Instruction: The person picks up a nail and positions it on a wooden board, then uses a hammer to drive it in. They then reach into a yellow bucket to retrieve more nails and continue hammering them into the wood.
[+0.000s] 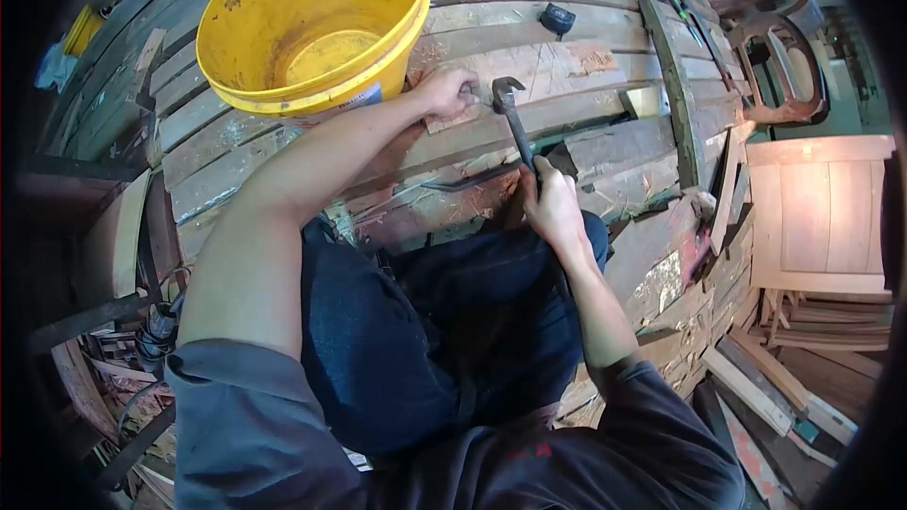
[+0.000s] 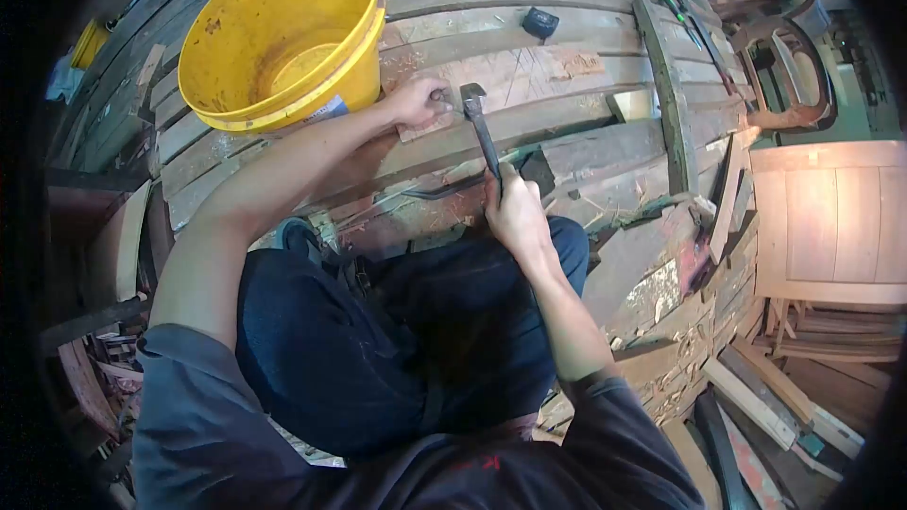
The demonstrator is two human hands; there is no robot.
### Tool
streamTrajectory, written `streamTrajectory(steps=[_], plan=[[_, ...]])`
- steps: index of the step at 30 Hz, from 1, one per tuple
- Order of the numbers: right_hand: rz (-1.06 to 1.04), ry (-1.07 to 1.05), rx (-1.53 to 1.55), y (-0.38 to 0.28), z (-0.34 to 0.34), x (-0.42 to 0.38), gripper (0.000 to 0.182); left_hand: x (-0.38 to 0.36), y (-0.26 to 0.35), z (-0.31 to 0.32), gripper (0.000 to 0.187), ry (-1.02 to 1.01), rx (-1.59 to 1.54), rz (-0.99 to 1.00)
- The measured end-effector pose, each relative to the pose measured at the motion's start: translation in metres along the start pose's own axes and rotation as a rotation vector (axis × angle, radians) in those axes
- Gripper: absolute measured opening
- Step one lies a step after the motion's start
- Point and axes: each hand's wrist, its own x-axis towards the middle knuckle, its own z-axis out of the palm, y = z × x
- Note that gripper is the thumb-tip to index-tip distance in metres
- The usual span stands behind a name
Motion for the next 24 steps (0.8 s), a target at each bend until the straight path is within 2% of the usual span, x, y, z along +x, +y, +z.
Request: streamTrajectory(steps=[2,3,6,8,10,12,13,14,16,19,20,23,24], plan=[[-0.041,0.012,0.048,-0.011,-0.012,-0.004,0.023,-0.006,0.007,0.003,0.021,-0.038,-0.052,-0.056],[0.030,0.002,0.066,-0.024,-0.022,-0.005,0.022,-0.003,0.005,0.002,0.022,-0.080,-0.073,-0.091],[0.089,0.074,0.136,-0.039,-0.026,-0.008,0.022,-0.003,-0.002,0.005,0.021,-0.052,-0.080,-0.011],[0.069,0.077,0.042,-0.019,-0.007,-0.007,0.025,-0.004,0.000,0.006,0.020,-0.046,-0.040,-0.025],[-0.041,0.048,-0.071,0.010,0.006,-0.003,0.023,-0.005,0.005,0.004,0.019,-0.042,-0.004,-0.019],[-0.090,0.091,0.026,0.023,0.003,0.001,0.024,-0.006,0.007,0.001,0.019,-0.043,0.028,-0.001],[0.002,0.037,-0.002,-0.003,-0.015,-0.001,0.022,-0.003,-0.002,0.009,0.018,-0.031,-0.034,-0.006],[0.107,-0.026,0.113,-0.022,-0.029,-0.001,0.023,-0.004,0.000,0.010,0.019,-0.055,-0.041,-0.034],[0.108,0.033,0.088,-0.034,-0.035,-0.004,0.024,-0.002,0.003,0.003,0.021,-0.093,-0.042,-0.087],[0.123,-0.008,0.023,-0.013,-0.014,-0.006,0.025,-0.004,0.012,-0.002,0.022,-0.117,-0.045,-0.138],[0.022,-0.013,-0.081,0.012,0.001,-0.004,0.025,-0.003,0.015,-0.004,0.021,-0.125,-0.046,-0.156],[-0.007,0.002,-0.049,0.019,0.005,-0.011,0.024,-0.005,0.005,0.003,0.017,-0.028,-0.032,0.003],[-0.007,0.018,-0.031,0.017,0.004,-0.012,0.024,-0.004,0.006,0.003,0.017,-0.052,-0.053,-0.048]])
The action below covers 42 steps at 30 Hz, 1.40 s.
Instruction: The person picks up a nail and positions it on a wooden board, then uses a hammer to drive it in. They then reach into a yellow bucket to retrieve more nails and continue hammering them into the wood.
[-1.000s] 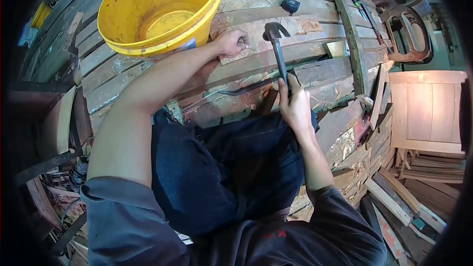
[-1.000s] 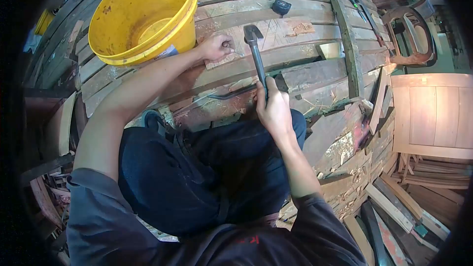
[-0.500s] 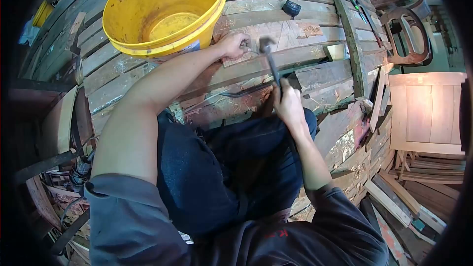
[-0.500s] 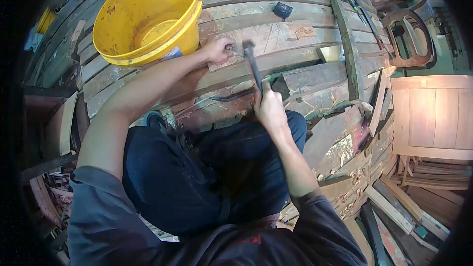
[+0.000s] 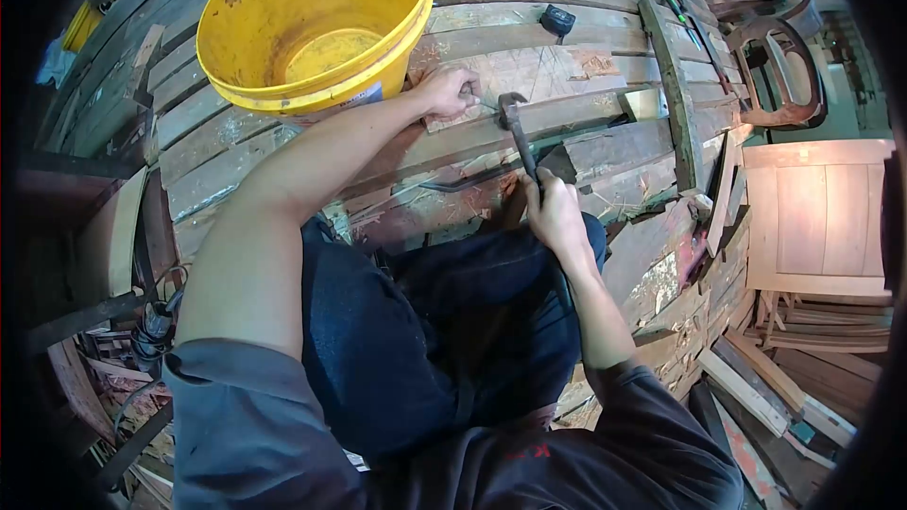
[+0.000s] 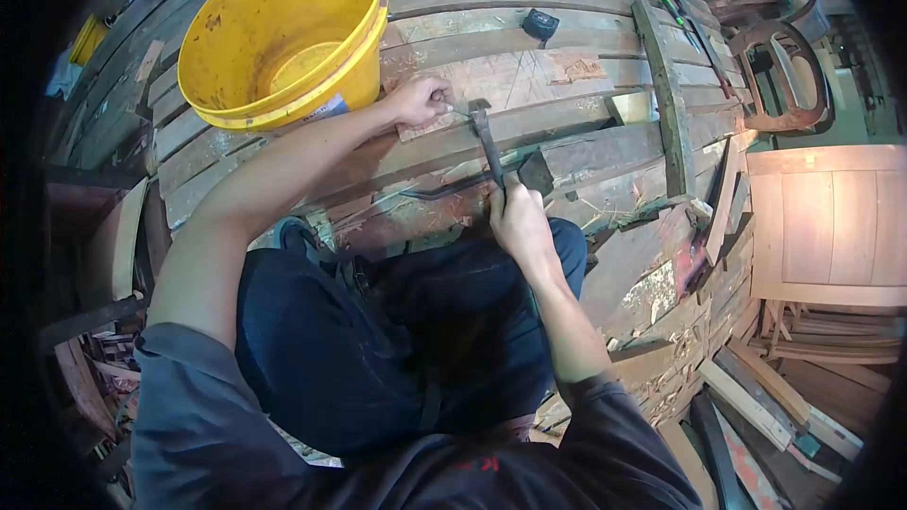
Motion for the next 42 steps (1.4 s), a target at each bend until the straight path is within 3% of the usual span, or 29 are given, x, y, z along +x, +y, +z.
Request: streamTrajectory(steps=[2,4,11,14,18,20,22,24,28,30,32,33,35,37,42], plan=[[0.086,-0.041,0.075,-0.024,-0.019,0.000,0.024,-0.001,0.005,-0.001,0.017,-0.057,-0.046,-0.109],[0.101,-0.020,0.099,-0.049,-0.039,0.002,0.024,-0.001,-0.002,0.002,0.017,-0.010,0.000,-0.024],[0.079,-0.054,0.017,-0.011,-0.004,0.002,0.026,0.000,-0.002,0.001,0.015,0.043,0.127,0.082],[0.073,-0.018,0.032,-0.026,-0.020,0.005,0.026,0.000,0.008,-0.003,0.015,-0.077,-0.038,-0.132],[0.057,0.096,0.076,-0.052,-0.038,0.007,0.022,-0.002,0.004,-0.002,0.019,0.016,0.045,-0.003],[0.141,-0.049,0.050,-0.041,-0.027,0.011,0.023,-0.002,0.003,-0.002,0.019,0.000,0.045,-0.008],[0.085,-0.077,-0.034,-0.014,-0.002,0.009,0.025,0.001,-0.002,0.004,0.019,0.003,0.050,0.018],[0.113,-0.043,0.042,-0.012,-0.010,0.006,0.025,0.001,-0.006,0.004,0.020,0.035,0.061,0.062],[0.181,0.035,0.131,-0.011,-0.022,-0.014,0.024,0.000,0.015,-0.006,0.014,-0.148,-0.028,-0.194],[0.241,0.047,0.182,-0.005,-0.017,-0.023,0.023,-0.001,0.021,-0.010,0.012,-0.153,-0.066,-0.205],[0.057,0.206,0.229,0.022,0.008,-0.030,0.028,-0.001,0.011,-0.004,0.012,-0.061,-0.150,-0.157],[0.121,0.210,0.287,0.018,0.010,-0.033,0.022,-0.001,0.026,-0.015,0.017,-0.088,-0.263,-0.245],[0.194,0.204,0.353,0.008,0.019,-0.039,0.017,-0.003,0.048,-0.025,0.020,-0.009,-0.390,-0.231],[0.220,0.182,0.388,0.013,0.031,-0.042,0.018,-0.002,0.072,-0.032,0.025,0.083,-0.467,-0.113],[0.225,0.128,0.403,0.026,0.046,-0.044,0.021,-0.009,0.165,-0.064,0.020,-0.057,-0.539,-0.047]])
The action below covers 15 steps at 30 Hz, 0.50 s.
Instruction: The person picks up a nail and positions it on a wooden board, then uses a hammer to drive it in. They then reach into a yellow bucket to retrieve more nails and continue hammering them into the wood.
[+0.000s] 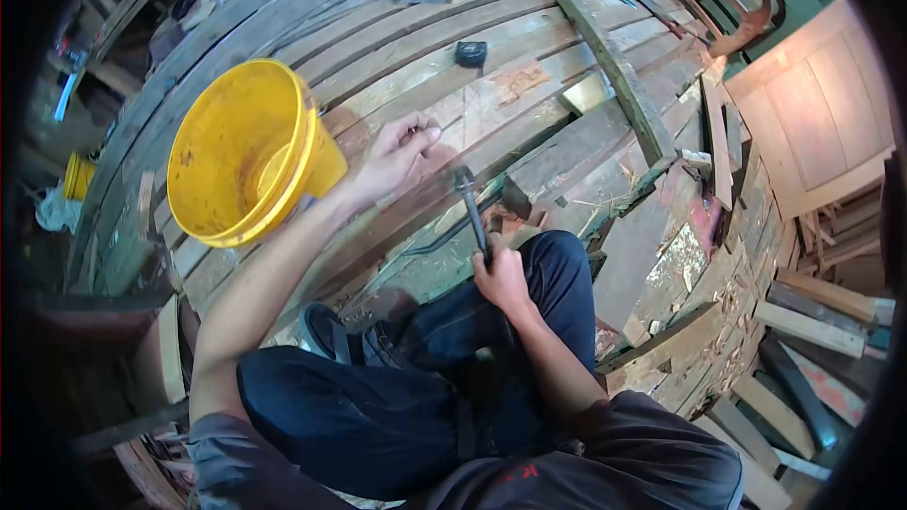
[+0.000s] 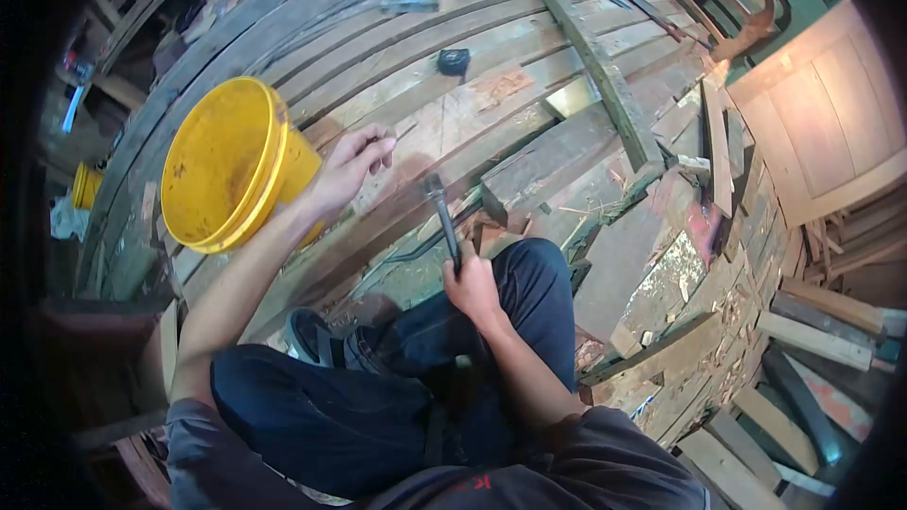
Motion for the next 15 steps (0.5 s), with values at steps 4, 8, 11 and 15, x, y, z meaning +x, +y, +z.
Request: streamTrajectory(steps=[4,8,11,15], plan=[[0.001,0.039,-0.007,0.018,0.010,0.001,0.022,-0.013,0.062,0.027,0.019,-0.059,-0.104,0.026],[0.021,0.016,-0.126,0.017,0.002,0.003,0.030,-0.022,0.090,0.043,0.014,-0.109,-0.141,0.008],[0.033,-0.023,-0.206,0.010,-0.008,0.004,0.042,-0.027,0.093,0.047,0.013,-0.140,-0.188,-0.001],[0.038,-0.057,-0.235,0.006,-0.015,0.003,0.045,-0.030,0.094,0.052,0.013,-0.133,-0.242,0.023]])
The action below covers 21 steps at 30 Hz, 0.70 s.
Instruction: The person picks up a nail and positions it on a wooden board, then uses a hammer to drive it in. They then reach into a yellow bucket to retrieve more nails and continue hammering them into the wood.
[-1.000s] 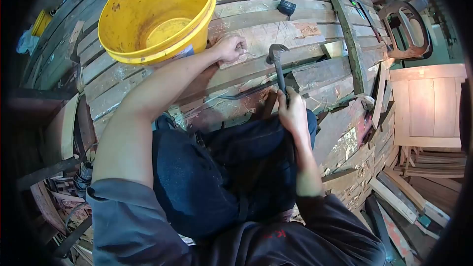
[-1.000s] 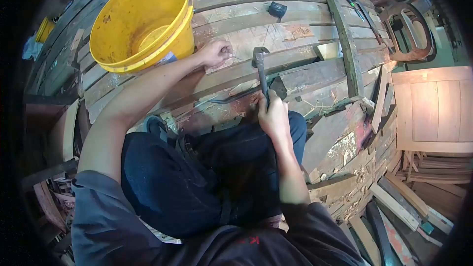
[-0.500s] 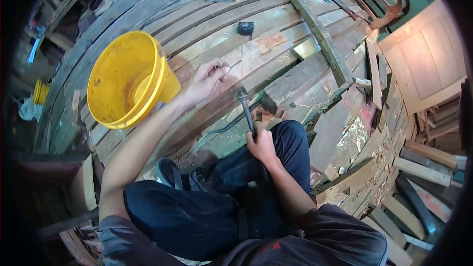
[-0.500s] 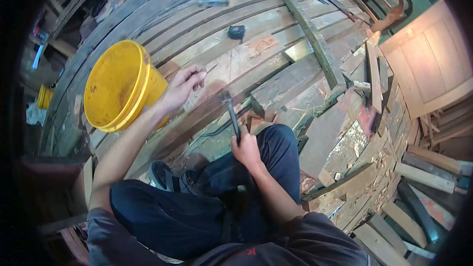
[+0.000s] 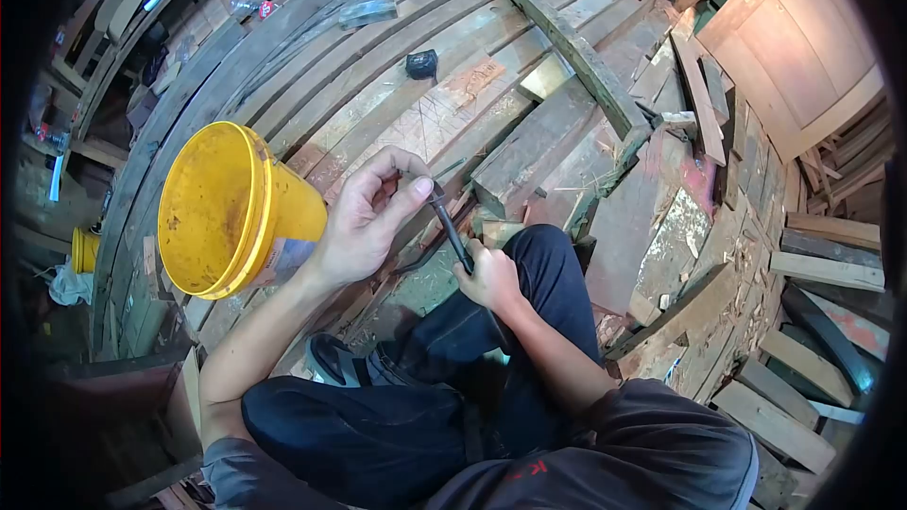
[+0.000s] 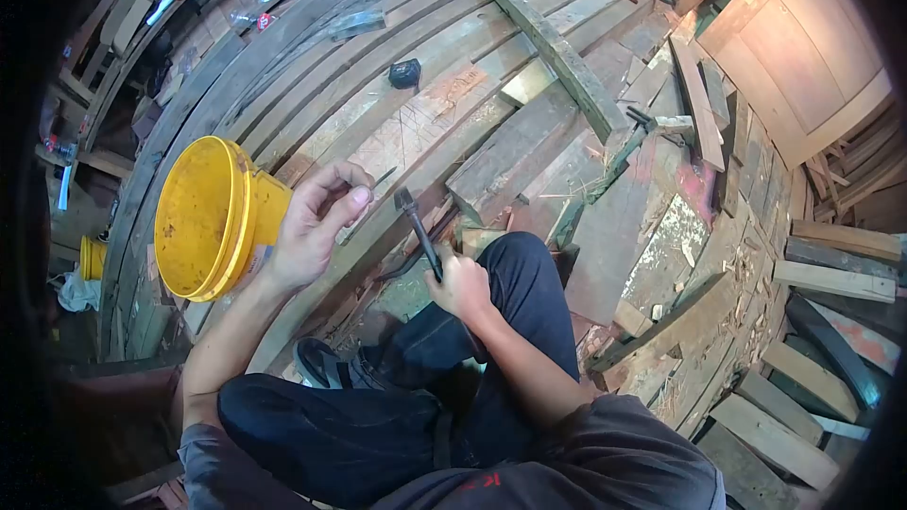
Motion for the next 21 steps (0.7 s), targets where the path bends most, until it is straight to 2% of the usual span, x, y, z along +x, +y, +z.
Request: streamTrajectory(steps=[4,7,10,13,14,15,17,21], plan=[[0.036,-0.070,-0.001,0.001,-0.003,0.002,0.045,-0.002,0.001,0.001,0.011,0.018,0.032,0.012],[0.051,-0.046,0.023,-0.007,-0.011,0.000,0.045,-0.004,0.004,0.004,0.010,0.028,0.041,0.053],[-0.024,0.180,0.022,-0.006,-0.012,0.000,0.037,-0.005,0.007,0.007,0.009,0.024,0.024,0.059],[-0.154,0.372,0.440,-0.020,-0.041,0.007,0.023,-0.007,0.012,0.009,0.008,0.032,0.017,0.045],[-0.227,0.431,0.504,-0.030,-0.057,0.011,0.013,-0.009,0.014,0.009,0.008,0.032,0.010,0.027],[-0.187,0.402,0.573,-0.042,-0.075,0.010,0.009,-0.010,0.015,0.010,0.008,0.030,0.003,0.007],[-0.235,0.279,0.910,-0.054,-0.101,0.017,0.011,-0.011,0.015,0.011,0.009,0.006,-0.044,-0.007],[-0.378,0.157,1.138,-0.094,-0.148,0.016,0.013,-0.011,0.016,0.013,0.010,0.006,-0.148,-0.069]])
